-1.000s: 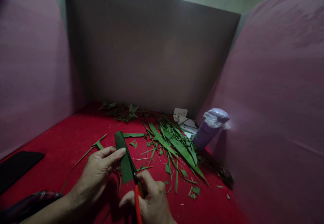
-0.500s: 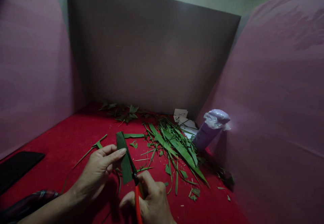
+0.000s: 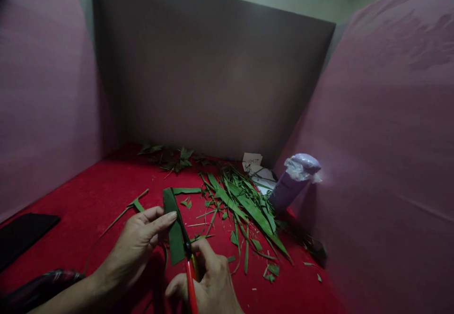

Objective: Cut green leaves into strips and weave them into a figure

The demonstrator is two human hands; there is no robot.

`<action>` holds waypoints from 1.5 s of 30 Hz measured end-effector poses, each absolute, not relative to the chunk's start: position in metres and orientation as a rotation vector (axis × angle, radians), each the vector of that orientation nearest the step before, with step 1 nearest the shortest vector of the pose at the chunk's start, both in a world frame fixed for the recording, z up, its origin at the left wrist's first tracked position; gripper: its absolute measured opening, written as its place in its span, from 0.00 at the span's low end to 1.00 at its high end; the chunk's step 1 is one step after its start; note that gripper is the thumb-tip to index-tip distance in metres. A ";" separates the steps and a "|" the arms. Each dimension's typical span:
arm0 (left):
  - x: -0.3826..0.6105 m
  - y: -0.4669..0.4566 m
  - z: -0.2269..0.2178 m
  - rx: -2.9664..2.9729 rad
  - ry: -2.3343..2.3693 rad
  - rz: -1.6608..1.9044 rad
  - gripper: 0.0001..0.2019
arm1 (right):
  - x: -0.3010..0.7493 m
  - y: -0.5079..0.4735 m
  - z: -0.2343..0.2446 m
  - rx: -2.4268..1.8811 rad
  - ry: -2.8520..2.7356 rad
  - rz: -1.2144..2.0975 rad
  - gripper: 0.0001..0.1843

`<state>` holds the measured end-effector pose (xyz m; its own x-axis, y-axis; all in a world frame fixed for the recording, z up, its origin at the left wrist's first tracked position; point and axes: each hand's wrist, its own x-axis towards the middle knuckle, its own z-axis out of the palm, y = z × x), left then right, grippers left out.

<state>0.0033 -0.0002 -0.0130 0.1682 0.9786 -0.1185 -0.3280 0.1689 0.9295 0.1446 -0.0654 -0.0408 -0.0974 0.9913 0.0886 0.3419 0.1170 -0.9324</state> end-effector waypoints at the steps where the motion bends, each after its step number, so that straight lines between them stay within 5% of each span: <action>1: 0.003 0.000 -0.014 0.915 0.914 1.142 0.10 | 0.145 -0.065 -0.043 -1.323 -1.573 1.004 0.16; 19: 0.004 -0.002 -0.009 0.907 0.914 1.091 0.10 | 0.140 -0.065 -0.041 -1.267 -1.398 1.130 0.07; 45: 0.006 -0.004 -0.012 0.870 0.849 1.005 0.10 | 0.140 -0.063 -0.041 -1.300 -1.382 1.064 0.16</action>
<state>0.0055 -0.0040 -0.0117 0.2997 0.9360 -0.1845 -0.3385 0.2851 0.8967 0.1397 -0.0634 -0.0411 -0.0081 0.9979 0.0642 0.1933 0.0645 -0.9790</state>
